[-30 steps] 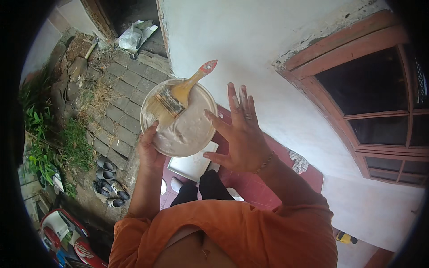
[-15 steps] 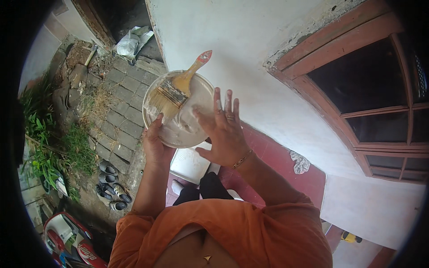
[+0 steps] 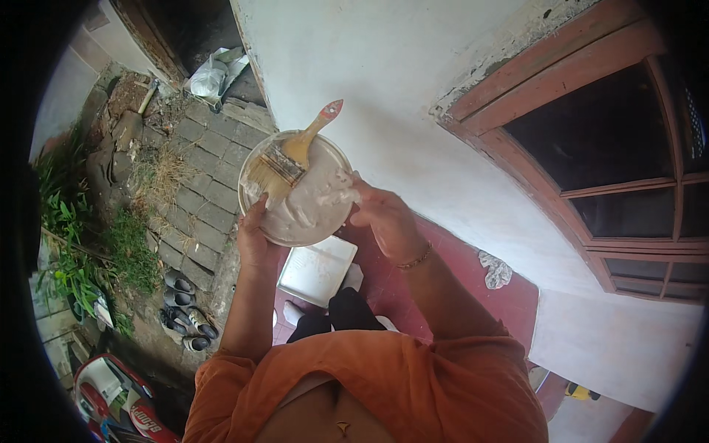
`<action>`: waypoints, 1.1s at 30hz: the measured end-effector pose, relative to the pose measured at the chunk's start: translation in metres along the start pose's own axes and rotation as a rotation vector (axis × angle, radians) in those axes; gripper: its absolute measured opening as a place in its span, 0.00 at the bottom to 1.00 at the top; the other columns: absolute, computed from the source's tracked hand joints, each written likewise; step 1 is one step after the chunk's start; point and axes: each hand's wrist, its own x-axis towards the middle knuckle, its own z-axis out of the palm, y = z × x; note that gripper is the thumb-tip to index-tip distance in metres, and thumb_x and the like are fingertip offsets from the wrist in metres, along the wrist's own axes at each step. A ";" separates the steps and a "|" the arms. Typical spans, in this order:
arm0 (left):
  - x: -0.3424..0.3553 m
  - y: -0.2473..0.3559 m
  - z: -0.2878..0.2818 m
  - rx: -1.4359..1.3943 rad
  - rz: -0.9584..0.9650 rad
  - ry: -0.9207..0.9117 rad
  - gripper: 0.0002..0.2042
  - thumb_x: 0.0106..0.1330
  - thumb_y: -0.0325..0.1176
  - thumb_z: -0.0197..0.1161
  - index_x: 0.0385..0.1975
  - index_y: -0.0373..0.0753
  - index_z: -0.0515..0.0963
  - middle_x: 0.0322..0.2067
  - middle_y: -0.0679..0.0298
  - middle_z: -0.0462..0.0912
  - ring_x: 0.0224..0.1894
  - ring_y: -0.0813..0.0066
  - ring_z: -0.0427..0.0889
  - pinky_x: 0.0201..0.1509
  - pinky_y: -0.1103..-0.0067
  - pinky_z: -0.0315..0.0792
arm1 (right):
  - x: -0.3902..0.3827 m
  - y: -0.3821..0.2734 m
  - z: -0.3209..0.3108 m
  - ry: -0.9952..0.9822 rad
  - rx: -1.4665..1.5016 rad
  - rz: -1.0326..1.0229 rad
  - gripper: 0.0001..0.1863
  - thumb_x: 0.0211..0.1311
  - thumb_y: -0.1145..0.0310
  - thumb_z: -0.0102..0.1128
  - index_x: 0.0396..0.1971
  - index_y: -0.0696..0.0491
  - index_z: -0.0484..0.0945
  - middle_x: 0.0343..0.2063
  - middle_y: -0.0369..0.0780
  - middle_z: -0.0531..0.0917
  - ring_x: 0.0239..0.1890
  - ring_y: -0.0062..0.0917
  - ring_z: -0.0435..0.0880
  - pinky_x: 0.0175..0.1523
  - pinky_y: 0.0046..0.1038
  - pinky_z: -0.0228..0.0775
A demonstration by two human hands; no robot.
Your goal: The person applies a white paste from a container onto a wall using a brush and then smears the material into gaps around a window frame by hand.
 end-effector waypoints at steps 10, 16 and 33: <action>-0.004 -0.001 0.003 0.008 0.008 -0.039 0.16 0.59 0.24 0.59 0.47 0.31 0.72 0.43 0.57 0.79 0.44 0.67 0.79 0.51 0.73 0.73 | -0.011 -0.009 0.018 0.029 -1.434 -0.247 0.27 0.41 0.66 0.57 0.46 0.61 0.74 0.62 0.63 0.50 0.65 0.66 0.38 0.67 0.54 0.35; -0.003 -0.004 0.008 0.013 0.050 -0.035 0.16 0.59 0.24 0.59 0.48 0.33 0.72 0.43 0.58 0.79 0.44 0.69 0.79 0.51 0.74 0.73 | -0.025 0.013 0.034 0.041 -1.449 -0.217 0.30 0.41 0.66 0.57 0.50 0.62 0.71 0.63 0.62 0.47 0.66 0.63 0.36 0.68 0.52 0.32; -0.001 -0.006 -0.001 0.065 0.028 -0.049 0.17 0.58 0.24 0.59 0.49 0.34 0.72 0.44 0.58 0.79 0.45 0.68 0.78 0.52 0.74 0.72 | -0.009 -0.006 -0.003 0.120 0.311 0.155 0.24 0.49 0.78 0.42 0.50 0.66 0.69 0.47 0.48 0.76 0.47 0.30 0.76 0.54 0.31 0.66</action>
